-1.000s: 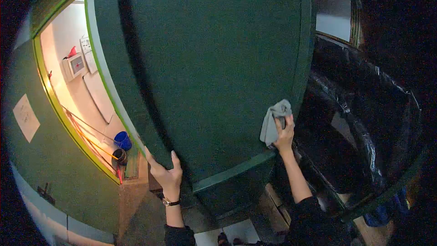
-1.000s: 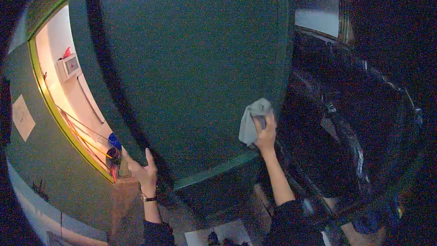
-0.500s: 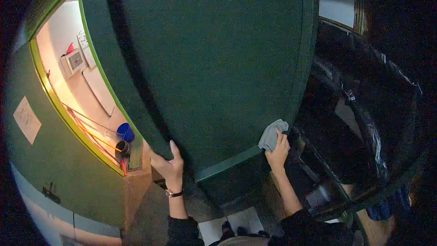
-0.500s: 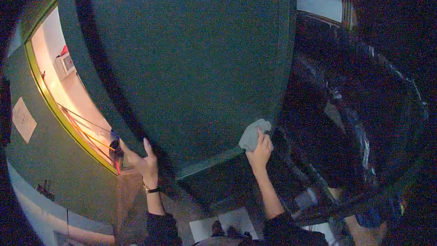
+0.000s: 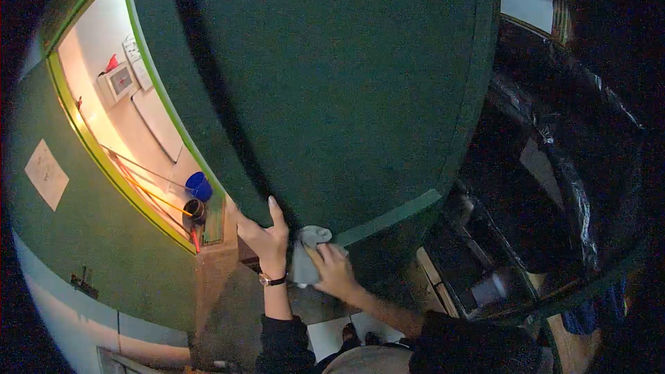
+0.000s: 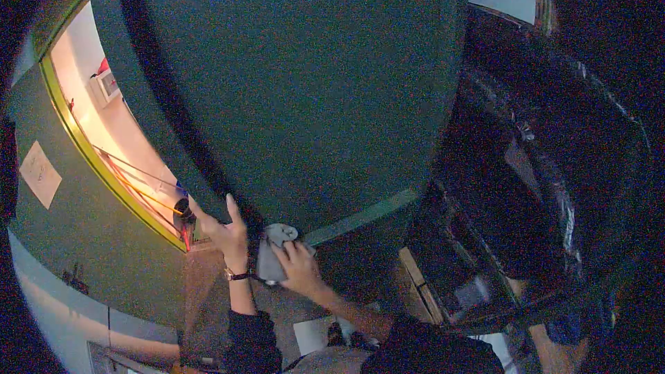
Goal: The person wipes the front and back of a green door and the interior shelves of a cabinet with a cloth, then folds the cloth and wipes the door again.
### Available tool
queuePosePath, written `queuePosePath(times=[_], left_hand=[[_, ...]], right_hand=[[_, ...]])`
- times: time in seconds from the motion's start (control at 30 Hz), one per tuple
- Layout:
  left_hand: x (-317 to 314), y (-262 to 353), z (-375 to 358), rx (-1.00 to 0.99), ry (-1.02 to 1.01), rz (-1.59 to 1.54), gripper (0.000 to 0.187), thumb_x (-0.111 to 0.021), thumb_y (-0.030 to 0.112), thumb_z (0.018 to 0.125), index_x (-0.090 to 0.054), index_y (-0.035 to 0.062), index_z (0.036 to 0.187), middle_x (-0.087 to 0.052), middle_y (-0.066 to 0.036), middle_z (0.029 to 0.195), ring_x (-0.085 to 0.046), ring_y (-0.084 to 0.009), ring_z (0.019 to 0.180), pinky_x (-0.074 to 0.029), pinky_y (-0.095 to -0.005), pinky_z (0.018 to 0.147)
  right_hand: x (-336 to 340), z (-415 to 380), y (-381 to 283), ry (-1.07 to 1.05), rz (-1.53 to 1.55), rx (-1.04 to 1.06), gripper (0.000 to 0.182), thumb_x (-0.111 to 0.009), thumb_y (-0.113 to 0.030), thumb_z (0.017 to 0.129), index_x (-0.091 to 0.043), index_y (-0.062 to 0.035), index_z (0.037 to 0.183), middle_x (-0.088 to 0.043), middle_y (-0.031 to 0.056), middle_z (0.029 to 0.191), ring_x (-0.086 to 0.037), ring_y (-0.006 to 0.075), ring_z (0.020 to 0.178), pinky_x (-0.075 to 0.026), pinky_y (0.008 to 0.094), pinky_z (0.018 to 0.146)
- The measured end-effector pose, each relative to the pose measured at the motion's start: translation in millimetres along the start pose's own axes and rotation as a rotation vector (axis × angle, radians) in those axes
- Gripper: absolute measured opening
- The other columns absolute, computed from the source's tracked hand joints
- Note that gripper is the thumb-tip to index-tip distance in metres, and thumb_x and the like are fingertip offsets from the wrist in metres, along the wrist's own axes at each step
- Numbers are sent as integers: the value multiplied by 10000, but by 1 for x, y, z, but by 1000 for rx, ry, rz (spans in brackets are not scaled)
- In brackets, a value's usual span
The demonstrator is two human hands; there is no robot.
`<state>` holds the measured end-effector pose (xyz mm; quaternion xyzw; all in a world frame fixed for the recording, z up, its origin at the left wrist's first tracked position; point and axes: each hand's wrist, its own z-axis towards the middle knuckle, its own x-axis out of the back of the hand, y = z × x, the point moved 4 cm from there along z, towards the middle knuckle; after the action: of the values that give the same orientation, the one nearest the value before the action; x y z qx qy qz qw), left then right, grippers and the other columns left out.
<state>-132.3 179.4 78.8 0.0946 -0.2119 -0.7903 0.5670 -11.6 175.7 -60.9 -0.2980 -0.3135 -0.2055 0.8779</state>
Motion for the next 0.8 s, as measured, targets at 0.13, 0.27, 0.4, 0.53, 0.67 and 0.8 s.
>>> queuePosePath(times=[0.13, 0.27, 0.4, 0.53, 0.67, 0.8], left_hand=[[0, -2, 2, -30, -12, -5, 645, -623, 128, 828, -270, -98, 1318, -533, -280, 1127, -545, -341, 1005, -420, -380, 877], [-2, -4, 4, -45, 3, 17, 651, -625, 134, 828, -268, -98, 1320, -524, -284, 1145, -539, -342, 1021, -410, -384, 896], [-3, -10, -1, 94, -20, -65, 692, -655, 129, 778, -290, -115, 1313, -418, -325, 1264, -425, -422, 1181, -324, -421, 1000], [-4, -4, -1, 62, 3, -42, 682, -648, 124, 781, -291, -115, 1311, -421, -327, 1261, -429, -422, 1175, -324, -422, 999], [-5, -5, -1, 60, 12, -57, 666, -642, 118, 786, -297, -111, 1307, -432, -325, 1249, -445, -421, 1158, -334, -422, 988], [-7, -8, -1, 94, 14, -116, 659, -638, 121, 791, -299, -113, 1305, -443, -323, 1237, -456, -415, 1148, -344, -416, 977]], right_hand=[[25, -11, 64, 115, -308, 38, 556, -724, -236, 583, -598, -182, 1122, -511, 116, 953, -498, 351, 994, -420, 438, 853], [85, -23, 147, 72, -303, -254, 445, -683, -218, 589, -603, -108, 1013, -517, 149, 1083, -455, 384, 1101, -366, 483, 898], [124, -44, 213, 330, -510, -396, 618, -765, -183, 503, -575, -141, 1090, -495, 146, 1215, -396, 370, 1199, -291, 458, 1032], [112, -34, 206, 213, -498, -527, 742, -786, -235, 488, -517, -113, 1169, -477, 172, 1222, -387, 363, 1203, -297, 457, 1028], [83, -17, 130, 57, -398, -411, 708, -770, -198, 491, -503, -83, 1137, -460, 173, 1149, -419, 381, 1108, -352, 460, 945], [30, -12, 65, -91, -271, -252, 768, -777, -216, 478, -481, -95, 1176, -447, 165, 1163, -403, 390, 1131, -335, 486, 957]])
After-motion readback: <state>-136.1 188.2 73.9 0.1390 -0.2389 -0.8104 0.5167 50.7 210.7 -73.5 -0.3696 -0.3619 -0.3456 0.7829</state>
